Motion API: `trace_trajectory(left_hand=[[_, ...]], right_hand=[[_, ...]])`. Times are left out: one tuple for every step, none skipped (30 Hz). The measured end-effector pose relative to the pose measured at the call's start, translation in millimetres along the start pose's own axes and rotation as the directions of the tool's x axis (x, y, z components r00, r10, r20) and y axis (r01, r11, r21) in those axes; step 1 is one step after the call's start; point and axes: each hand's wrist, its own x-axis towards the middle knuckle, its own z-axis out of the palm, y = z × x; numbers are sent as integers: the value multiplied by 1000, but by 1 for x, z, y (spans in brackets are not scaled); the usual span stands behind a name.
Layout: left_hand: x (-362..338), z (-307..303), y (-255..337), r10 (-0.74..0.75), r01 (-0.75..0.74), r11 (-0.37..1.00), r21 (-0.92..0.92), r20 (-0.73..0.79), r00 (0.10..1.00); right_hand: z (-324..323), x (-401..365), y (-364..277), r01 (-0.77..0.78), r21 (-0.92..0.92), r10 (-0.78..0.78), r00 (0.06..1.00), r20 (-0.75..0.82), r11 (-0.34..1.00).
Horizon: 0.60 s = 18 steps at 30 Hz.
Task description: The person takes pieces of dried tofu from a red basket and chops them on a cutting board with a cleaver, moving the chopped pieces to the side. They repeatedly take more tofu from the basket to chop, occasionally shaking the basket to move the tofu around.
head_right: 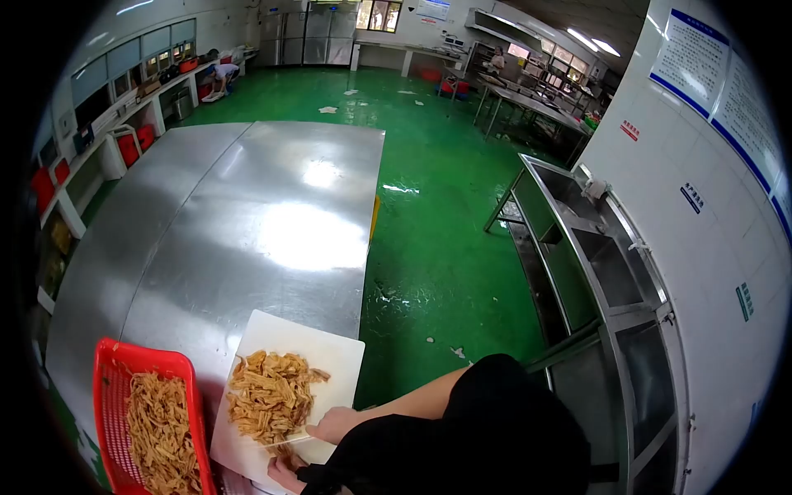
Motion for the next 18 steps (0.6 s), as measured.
trace_trajectory(left_hand=[[2, 1, -1, 172, -171, 985, 30, -32, 985], [5, 2, -3, 338, -335, 940, 65, -57, 939], [6, -1, 2, 493, -485, 868, 105, -71, 867], [7, -6, 9, 520, -501, 834, 230, -25, 854], [8, -9, 17, 532, -515, 823, 239, -11, 846], [14, -5, 24, 554, -536, 809, 243, -8, 832], [13, -9, 29, 566, -548, 795, 260, 5, 824], [9, -15, 33, 575, -558, 781, 278, 24, 817], [9, -24, 33, 591, -576, 761, 299, 48, 805], [8, -29, 34, 602, -589, 743, 317, 67, 795], [7, -31, 36, 612, -601, 729, 327, 82, 787], [3, -33, 39, 256, -343, 820, 457, 243, 936], [4, -28, 23, 159, -229, 880, 416, 197, 967], [5, -13, -8, 53, -105, 927, 361, 149, 987], [8, 3, -30, -59, 24, 954, 300, 109, 992], [13, 19, -41, -108, 96, 989, 112, 107, 988], [22, 30, -39, -151, 161, 984, -80, 114, 982], [26, 31, -40, -190, 219, 940, -260, 132, 973]], right_hand=[[12, 8, 3, 7, -13, -7, 1000, 15, 1000], [20, 17, 7, 22, 63, -22, 1000, -6, 998], [24, 27, 2, 48, 110, -43, 998, -44, 993], [25, 36, -1, 73, 150, -62, 995, -77, 986], [23, 46, -5, 101, 191, -80, 990, -118, 976], [17, 56, -2, 95, 159, -76, 990, -121, 983], [15, 62, -6, 97, 143, -81, 990, -116, 985], [16, 61, -11, 99, 133, -84, 991, -107, 986], [15, 59, -11, 97, 141, -80, 989, -121, 985], [11, 54, -2, 96, 144, -77, 989, -130, 985], [4, 47, 6, 89, 141, -70, 988, -135, 986], [-2, 40, 8, 28, 188, -11, 996, -90, 982], [-10, 30, 9, 21, 204, -2, 996, -91, 979], [-19, 17, 11, 16, 210, 3, 996, -90, 978], [-22, 7, 11, 11, 219, 8, 996, -85, 976], [-21, 0, 15, -9, 215, 27, 996, -81, 976], [-18, -4, 21, -30, 214, 48, 996, -80, 976], [-14, -8, 22, -50, 220, 69, 994, -81, 974]])
